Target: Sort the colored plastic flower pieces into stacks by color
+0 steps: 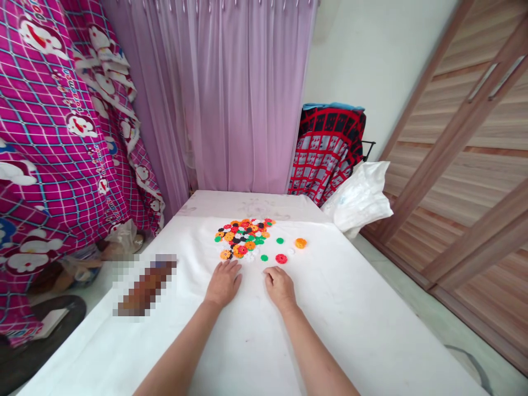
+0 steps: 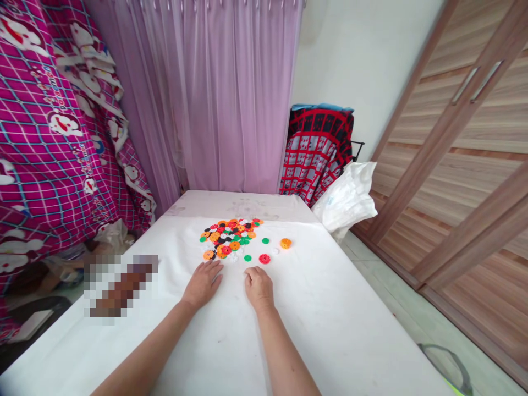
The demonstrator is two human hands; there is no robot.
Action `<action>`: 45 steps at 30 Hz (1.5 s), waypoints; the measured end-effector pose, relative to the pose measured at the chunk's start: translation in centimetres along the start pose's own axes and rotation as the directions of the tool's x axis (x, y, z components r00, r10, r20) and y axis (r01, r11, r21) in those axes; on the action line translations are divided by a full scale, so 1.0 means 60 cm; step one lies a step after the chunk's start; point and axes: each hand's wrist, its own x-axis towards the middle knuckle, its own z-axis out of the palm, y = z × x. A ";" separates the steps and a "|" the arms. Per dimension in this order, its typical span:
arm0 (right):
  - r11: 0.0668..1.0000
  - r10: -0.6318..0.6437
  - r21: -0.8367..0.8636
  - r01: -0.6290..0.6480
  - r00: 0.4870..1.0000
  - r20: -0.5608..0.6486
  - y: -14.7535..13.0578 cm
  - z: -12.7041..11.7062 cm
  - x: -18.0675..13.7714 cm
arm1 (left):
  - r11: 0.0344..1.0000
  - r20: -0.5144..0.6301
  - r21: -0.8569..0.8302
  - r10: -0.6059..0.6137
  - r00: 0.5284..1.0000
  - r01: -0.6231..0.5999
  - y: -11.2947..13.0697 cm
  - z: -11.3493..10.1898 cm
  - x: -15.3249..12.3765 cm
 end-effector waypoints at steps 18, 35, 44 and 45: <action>0.997 0.047 0.057 -0.048 0.999 0.014 -0.001 0.001 0.006 | 0.999 -0.026 0.038 0.006 1.000 -0.005 -0.005 0.001 0.003; 0.952 0.086 0.296 -0.079 0.996 -0.009 0.007 0.001 -0.008 | 0.992 -0.068 0.036 -0.121 0.990 0.123 -0.035 0.025 0.124; 0.897 0.166 0.418 -0.142 0.986 -0.022 0.010 -0.003 -0.007 | 1.000 -0.158 0.014 0.006 0.987 -0.004 -0.028 0.001 0.111; 0.889 0.179 0.433 -0.148 0.983 -0.031 0.011 -0.002 -0.006 | 0.999 -0.185 0.015 0.039 0.982 -0.037 -0.025 -0.001 0.109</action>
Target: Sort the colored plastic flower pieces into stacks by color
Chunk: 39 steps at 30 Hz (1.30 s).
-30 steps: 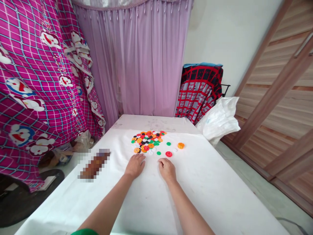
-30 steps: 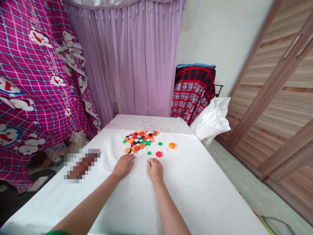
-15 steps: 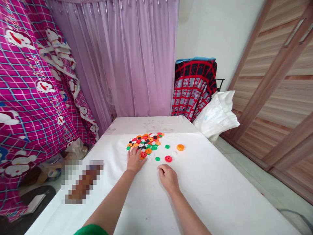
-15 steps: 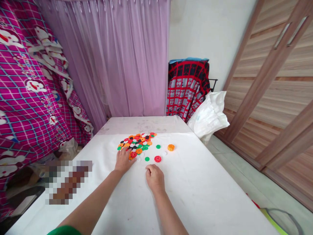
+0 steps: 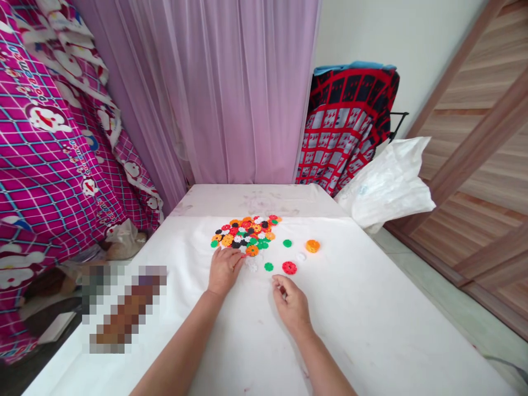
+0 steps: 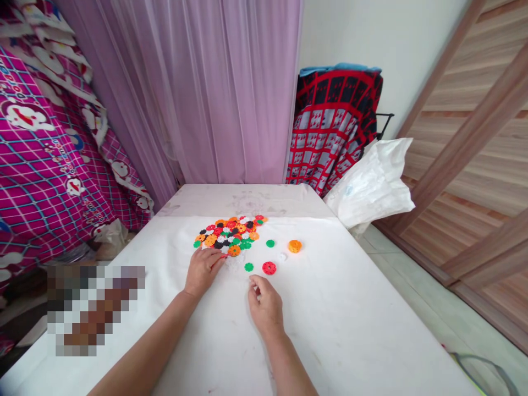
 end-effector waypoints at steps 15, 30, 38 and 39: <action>0.978 -0.073 -0.192 0.077 0.997 0.024 -0.005 0.011 0.010 | 0.999 0.031 0.030 0.034 0.999 -0.035 -0.014 -0.013 -0.040; 0.917 -0.035 -0.389 0.087 0.990 0.138 -0.021 0.038 0.038 | 0.936 0.281 0.344 -0.182 0.942 0.078 0.002 -0.016 -0.034; 0.969 0.060 -0.226 -0.098 0.984 -0.170 0.027 -0.025 0.067 | 0.950 0.262 0.293 -0.189 0.946 0.108 -0.002 -0.017 -0.038; 0.962 0.086 -0.236 -0.133 0.976 -0.199 0.033 -0.037 0.073 | 0.952 0.260 0.287 -0.185 0.948 0.107 -0.002 -0.017 -0.038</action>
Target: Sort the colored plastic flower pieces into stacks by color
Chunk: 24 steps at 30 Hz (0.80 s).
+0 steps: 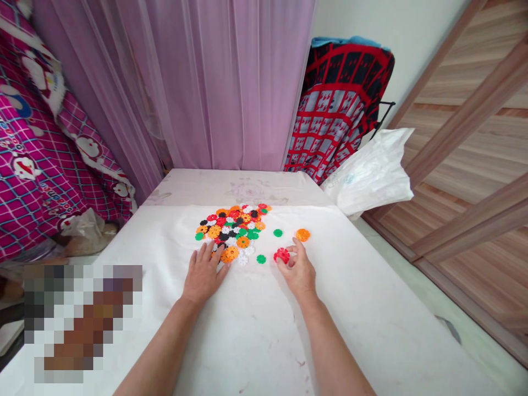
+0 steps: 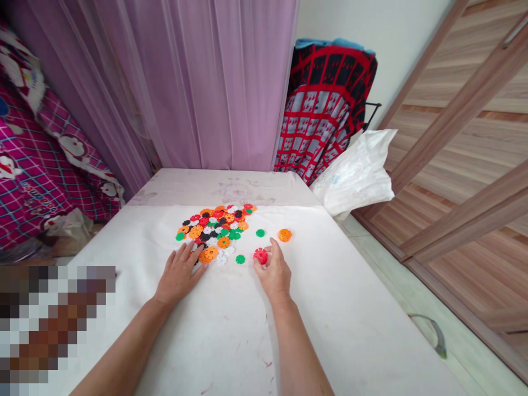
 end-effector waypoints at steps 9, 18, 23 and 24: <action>0.996 0.021 -0.085 -0.015 0.998 0.067 0.017 -0.002 0.012 | 0.999 -0.017 -0.045 0.005 1.000 -0.005 -0.004 0.001 0.000; 0.997 -0.022 -0.069 0.027 0.997 0.074 0.033 -0.014 0.006 | 0.997 -0.056 -0.083 0.004 0.998 -0.009 -0.008 0.010 0.000; 0.999 -0.030 -0.029 0.034 0.991 0.130 0.048 -0.015 0.008 | 0.997 -0.033 -0.074 0.004 0.999 -0.007 -0.008 0.009 0.000; 0.999 -0.029 -0.031 0.033 0.991 0.132 0.050 -0.014 0.009 | 0.997 -0.029 -0.073 0.004 1.000 -0.007 -0.008 0.008 0.000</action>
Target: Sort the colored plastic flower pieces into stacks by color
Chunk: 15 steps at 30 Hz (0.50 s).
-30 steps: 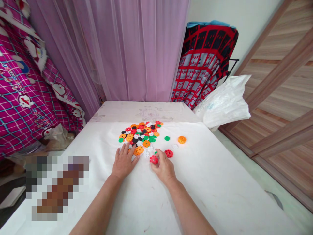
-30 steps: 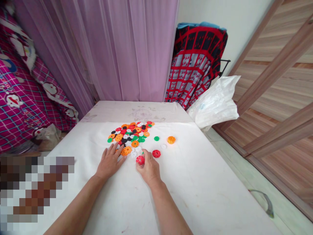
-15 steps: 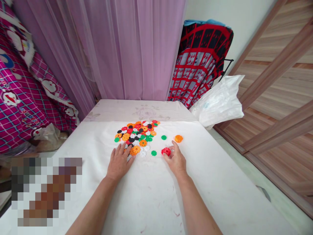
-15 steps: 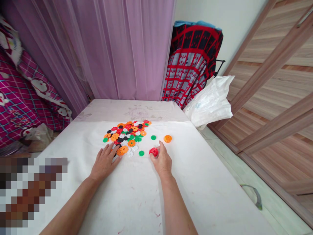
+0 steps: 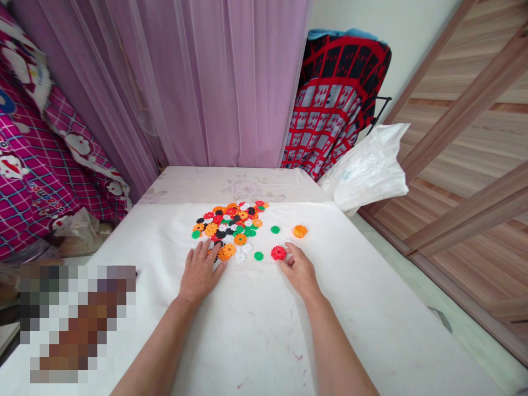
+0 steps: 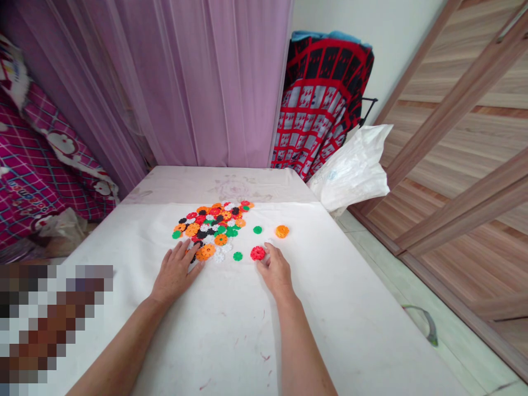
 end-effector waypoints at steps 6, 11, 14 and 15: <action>0.997 -0.059 -0.057 0.055 0.996 -0.065 -0.016 -0.010 -0.002 | 1.000 0.013 0.004 -0.006 1.000 0.006 0.002 -0.004 0.001; 0.924 -0.304 -0.231 0.306 0.952 0.043 -0.081 -0.015 0.003 | 1.000 0.000 -0.003 -0.007 1.000 0.007 0.003 -0.003 0.001; 0.896 -0.310 -0.255 0.363 0.924 0.225 -0.112 -0.002 0.007 | 1.000 -0.002 -0.011 -0.007 1.000 0.007 0.002 -0.001 0.001; 0.893 -0.304 -0.258 0.369 0.917 0.259 -0.118 0.004 0.007 | 1.000 -0.007 -0.015 -0.007 1.000 0.007 0.002 0.000 0.001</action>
